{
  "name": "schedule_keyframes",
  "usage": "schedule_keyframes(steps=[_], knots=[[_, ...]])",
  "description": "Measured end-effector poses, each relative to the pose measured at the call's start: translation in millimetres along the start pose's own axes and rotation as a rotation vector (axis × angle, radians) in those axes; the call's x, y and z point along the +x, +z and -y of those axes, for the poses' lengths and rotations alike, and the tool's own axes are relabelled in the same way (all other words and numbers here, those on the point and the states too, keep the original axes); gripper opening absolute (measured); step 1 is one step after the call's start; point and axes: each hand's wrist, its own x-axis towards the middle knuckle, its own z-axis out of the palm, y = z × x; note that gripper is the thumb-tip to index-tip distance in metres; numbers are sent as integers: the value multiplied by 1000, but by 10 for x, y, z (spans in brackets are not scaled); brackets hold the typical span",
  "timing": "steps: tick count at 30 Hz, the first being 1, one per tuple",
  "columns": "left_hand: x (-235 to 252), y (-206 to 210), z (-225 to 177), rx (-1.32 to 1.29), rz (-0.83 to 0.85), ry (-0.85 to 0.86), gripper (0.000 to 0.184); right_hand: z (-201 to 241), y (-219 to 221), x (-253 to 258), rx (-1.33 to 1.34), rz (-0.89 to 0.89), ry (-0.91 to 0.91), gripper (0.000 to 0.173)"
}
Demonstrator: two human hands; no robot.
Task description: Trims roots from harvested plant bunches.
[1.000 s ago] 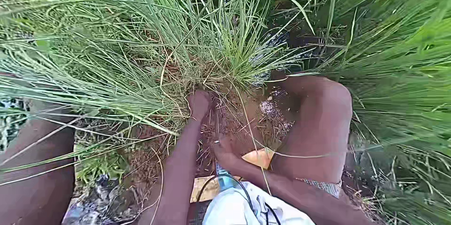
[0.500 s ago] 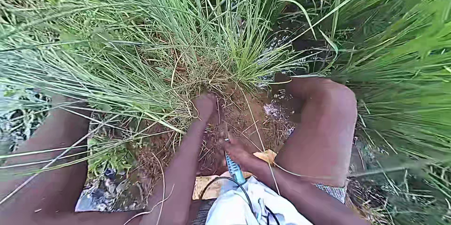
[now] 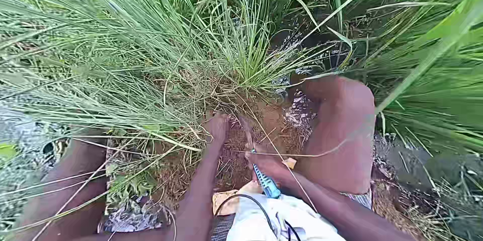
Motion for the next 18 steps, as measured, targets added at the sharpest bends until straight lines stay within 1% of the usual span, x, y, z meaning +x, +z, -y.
schedule_keyframes(steps=[2,6,9,11,13,16,18], knots=[[1,7,24,22,16,19,36,5,-31,103,-10,7,-11,40],[-35,9,27,58,51,28,35,64,-68,170,33,-10,-47,32],[-103,51,9,131,80,33,33,42,-117,99,-1,-54,-93,37],[-181,105,-14,181,33,57,31,23,-156,86,-58,-81,-135,41],[-240,165,-37,174,5,70,31,4,-183,127,-94,-66,-158,43],[-358,155,-178,161,93,12,35,-7,-204,167,-107,-54,-159,45],[-417,244,-208,173,40,59,35,11,-240,151,-103,-48,-144,45]])
